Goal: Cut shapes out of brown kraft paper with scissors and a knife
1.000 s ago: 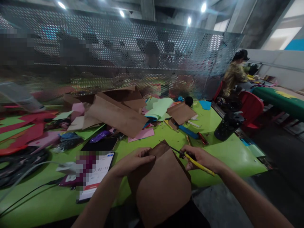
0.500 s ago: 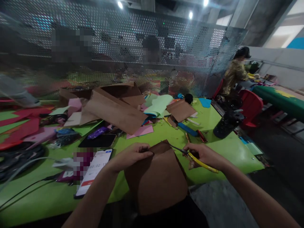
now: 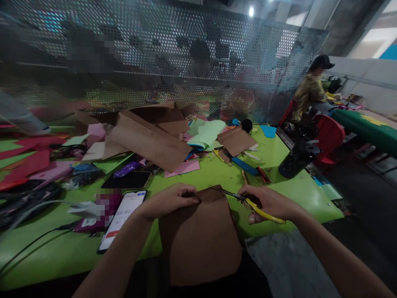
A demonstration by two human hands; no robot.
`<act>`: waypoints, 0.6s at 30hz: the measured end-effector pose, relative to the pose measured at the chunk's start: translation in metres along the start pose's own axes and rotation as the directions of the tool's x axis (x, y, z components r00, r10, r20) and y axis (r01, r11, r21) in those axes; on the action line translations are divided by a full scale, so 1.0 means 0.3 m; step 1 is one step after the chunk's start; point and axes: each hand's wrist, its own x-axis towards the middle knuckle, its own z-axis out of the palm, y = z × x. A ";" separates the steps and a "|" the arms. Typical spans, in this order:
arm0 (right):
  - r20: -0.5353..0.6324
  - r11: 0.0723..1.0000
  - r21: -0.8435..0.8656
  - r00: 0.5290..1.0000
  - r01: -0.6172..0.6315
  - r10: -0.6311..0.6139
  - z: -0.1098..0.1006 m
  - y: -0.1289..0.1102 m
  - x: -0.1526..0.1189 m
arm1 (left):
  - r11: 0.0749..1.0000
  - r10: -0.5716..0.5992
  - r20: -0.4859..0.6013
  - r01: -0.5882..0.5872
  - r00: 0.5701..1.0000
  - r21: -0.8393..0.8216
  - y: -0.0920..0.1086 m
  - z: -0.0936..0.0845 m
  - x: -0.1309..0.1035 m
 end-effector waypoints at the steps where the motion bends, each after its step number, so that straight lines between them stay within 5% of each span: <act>1: -0.006 1.000 -0.001 1.000 -0.015 0.015 0.001 -0.002 0.000 | 1.000 0.001 0.008 -0.001 1.000 -0.009 0.003 -0.002 -0.003; 8: -0.044 0.993 -0.010 0.992 -0.115 0.114 0.011 0.008 0.009 | 0.998 0.001 0.044 -0.004 0.999 0.065 0.014 -0.023 -0.015; 18: -0.028 0.989 -0.115 0.995 -0.094 0.091 -0.014 -0.004 0.010 | 0.986 -0.016 0.052 0.007 0.999 0.165 0.034 -0.041 -0.017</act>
